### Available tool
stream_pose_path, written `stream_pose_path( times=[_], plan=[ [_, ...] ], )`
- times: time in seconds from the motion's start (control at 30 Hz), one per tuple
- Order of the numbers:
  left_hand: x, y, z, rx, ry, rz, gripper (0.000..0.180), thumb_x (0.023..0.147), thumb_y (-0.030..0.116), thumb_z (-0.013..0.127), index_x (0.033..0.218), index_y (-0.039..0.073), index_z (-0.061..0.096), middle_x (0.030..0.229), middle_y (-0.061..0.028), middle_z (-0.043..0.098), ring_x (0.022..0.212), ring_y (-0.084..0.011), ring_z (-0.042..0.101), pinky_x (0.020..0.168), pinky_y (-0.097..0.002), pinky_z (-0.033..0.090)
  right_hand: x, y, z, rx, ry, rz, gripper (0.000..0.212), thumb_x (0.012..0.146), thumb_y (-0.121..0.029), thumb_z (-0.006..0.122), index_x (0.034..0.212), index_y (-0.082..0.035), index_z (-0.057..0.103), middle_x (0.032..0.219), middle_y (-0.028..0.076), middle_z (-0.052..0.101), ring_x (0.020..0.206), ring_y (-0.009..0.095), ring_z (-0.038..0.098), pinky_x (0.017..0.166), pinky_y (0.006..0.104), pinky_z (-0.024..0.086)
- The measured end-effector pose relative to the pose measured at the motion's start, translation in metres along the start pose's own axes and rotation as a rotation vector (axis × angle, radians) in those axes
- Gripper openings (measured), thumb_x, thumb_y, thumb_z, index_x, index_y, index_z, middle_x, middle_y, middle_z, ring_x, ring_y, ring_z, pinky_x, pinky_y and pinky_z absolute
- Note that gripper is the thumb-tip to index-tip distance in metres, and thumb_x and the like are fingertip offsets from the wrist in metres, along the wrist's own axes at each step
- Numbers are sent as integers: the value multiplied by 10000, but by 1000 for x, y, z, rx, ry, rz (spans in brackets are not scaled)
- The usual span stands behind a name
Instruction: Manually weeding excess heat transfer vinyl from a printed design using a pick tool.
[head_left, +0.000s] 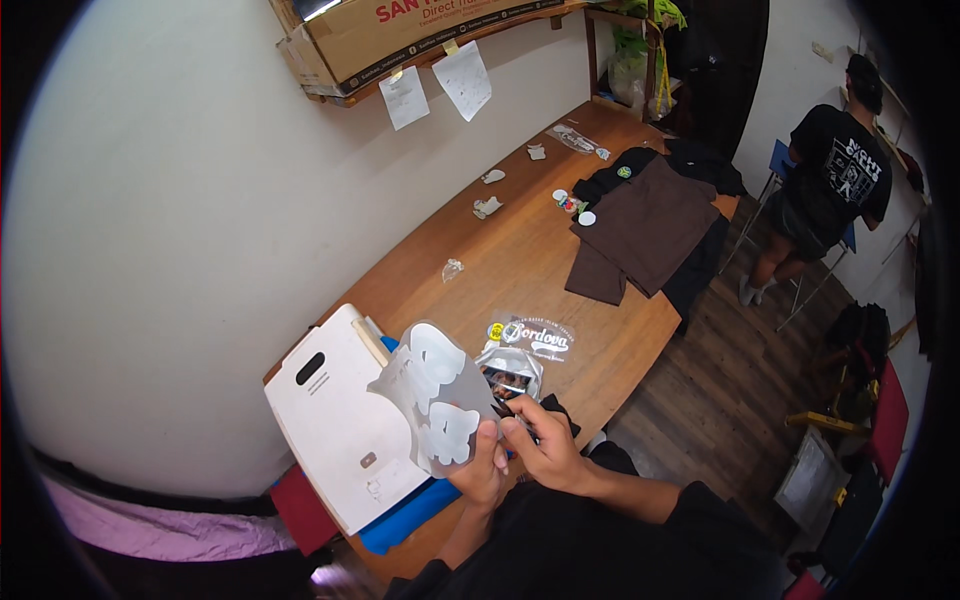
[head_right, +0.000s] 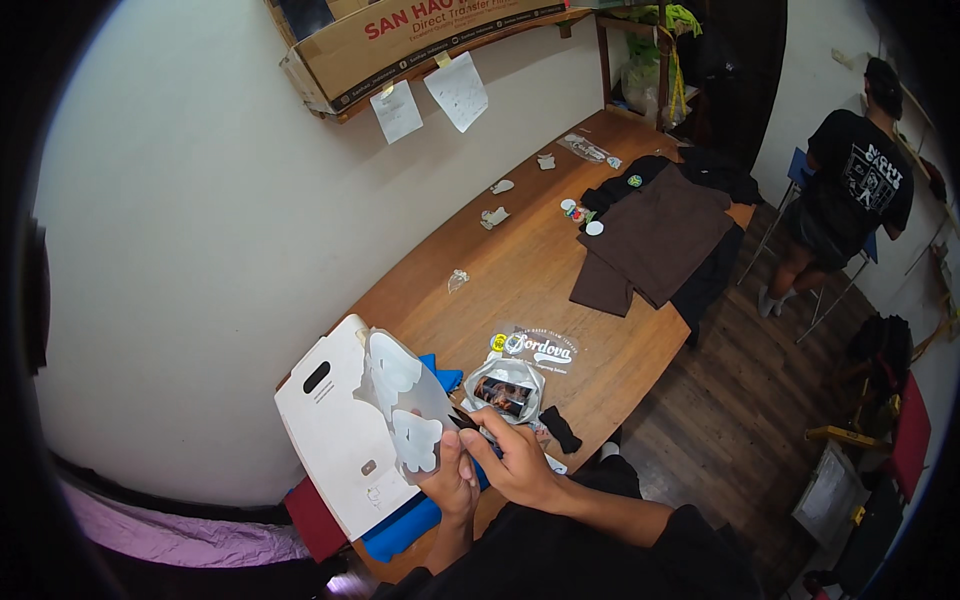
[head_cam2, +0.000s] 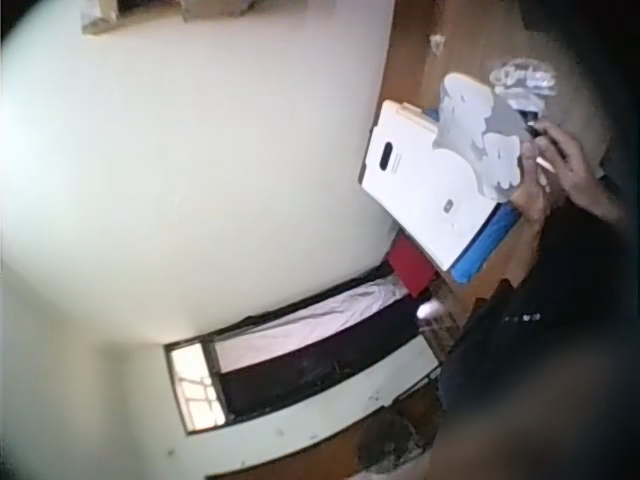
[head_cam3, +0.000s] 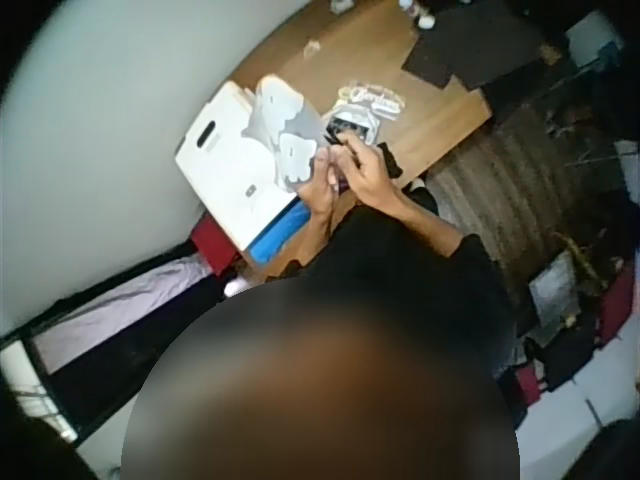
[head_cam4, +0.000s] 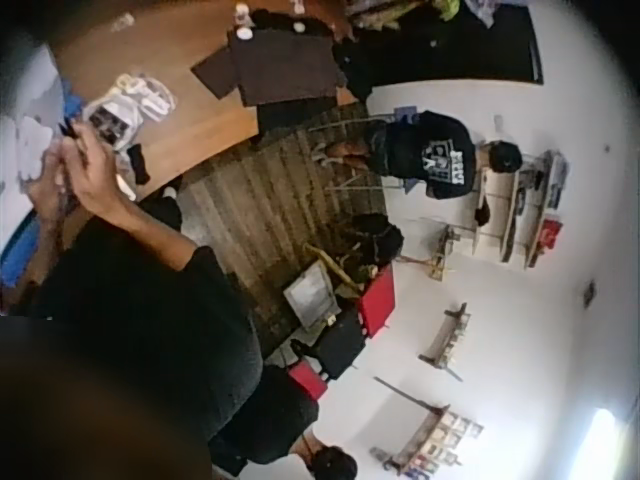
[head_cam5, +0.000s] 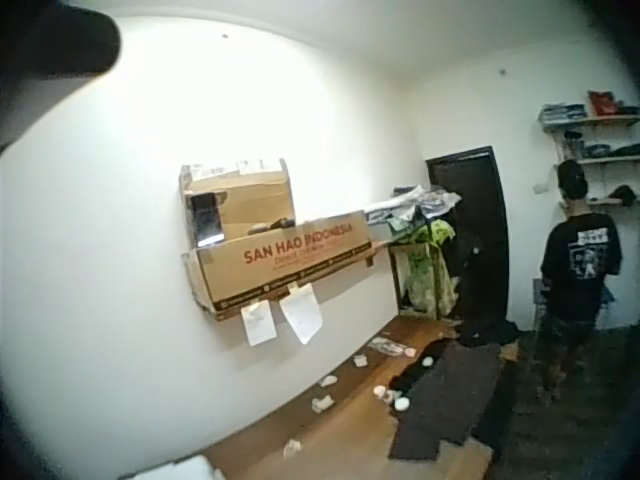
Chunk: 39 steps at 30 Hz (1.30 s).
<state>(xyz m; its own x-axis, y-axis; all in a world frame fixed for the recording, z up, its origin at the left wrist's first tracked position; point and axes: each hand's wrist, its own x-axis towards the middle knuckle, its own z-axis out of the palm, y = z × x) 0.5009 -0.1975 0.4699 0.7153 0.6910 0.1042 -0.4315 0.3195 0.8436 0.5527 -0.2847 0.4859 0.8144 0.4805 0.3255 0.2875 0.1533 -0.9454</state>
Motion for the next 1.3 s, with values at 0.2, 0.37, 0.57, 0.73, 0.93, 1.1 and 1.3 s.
stream_pose_path(
  times=[0.2,0.37,0.57,0.73,0.93,1.1,1.3],
  plan=[
    [-1,1,2,-7,2,-3,469,838,-43,560,1257,-8,354,720,-34,506,447,-49,398,388,-181,320,-1,3,1,4,-3,19,164,900,-125,518,975,19,492,672,145,550,560,153,574,482,277,400],
    [-3,-4,-2,0,-11,-6,497,857,-31,534,1303,-8,315,711,-25,482,433,-39,369,377,-175,303,0,-1,1,21,3,20,160,903,-126,513,970,17,492,670,139,552,561,153,574,488,278,408],
    [-10,-3,3,-33,19,-56,452,821,-44,587,1223,-2,385,727,-42,528,447,-62,425,386,-185,347,4,-5,-2,7,26,35,156,906,-120,499,978,18,491,676,126,547,577,141,572,501,278,416],
    [-9,1,5,71,36,-67,528,859,23,565,1314,3,297,725,-38,501,410,-46,377,354,-175,319,2,8,-5,44,61,43,157,909,-116,489,990,18,489,667,118,535,574,130,560,507,275,410],
    [-5,-2,4,-48,45,-12,416,818,-37,595,1187,-17,403,693,-35,528,443,-51,425,376,-181,341,-7,7,-2,28,-8,37,169,896,-117,510,994,20,491,647,126,550,561,186,582,503,282,407],
    [-4,-7,0,-35,44,-20,404,820,-36,593,1179,-13,410,703,-38,531,443,-53,422,380,-182,337,-5,0,-4,8,-6,29,173,889,-116,526,987,23,494,657,131,557,577,185,593,509,280,416],
    [-2,-7,0,-22,24,-27,425,818,-37,597,1196,-8,405,712,-36,527,448,-57,420,385,-183,337,-4,5,-2,30,5,31,170,891,-117,526,979,26,497,661,139,558,590,178,600,500,274,411]
  ],
)
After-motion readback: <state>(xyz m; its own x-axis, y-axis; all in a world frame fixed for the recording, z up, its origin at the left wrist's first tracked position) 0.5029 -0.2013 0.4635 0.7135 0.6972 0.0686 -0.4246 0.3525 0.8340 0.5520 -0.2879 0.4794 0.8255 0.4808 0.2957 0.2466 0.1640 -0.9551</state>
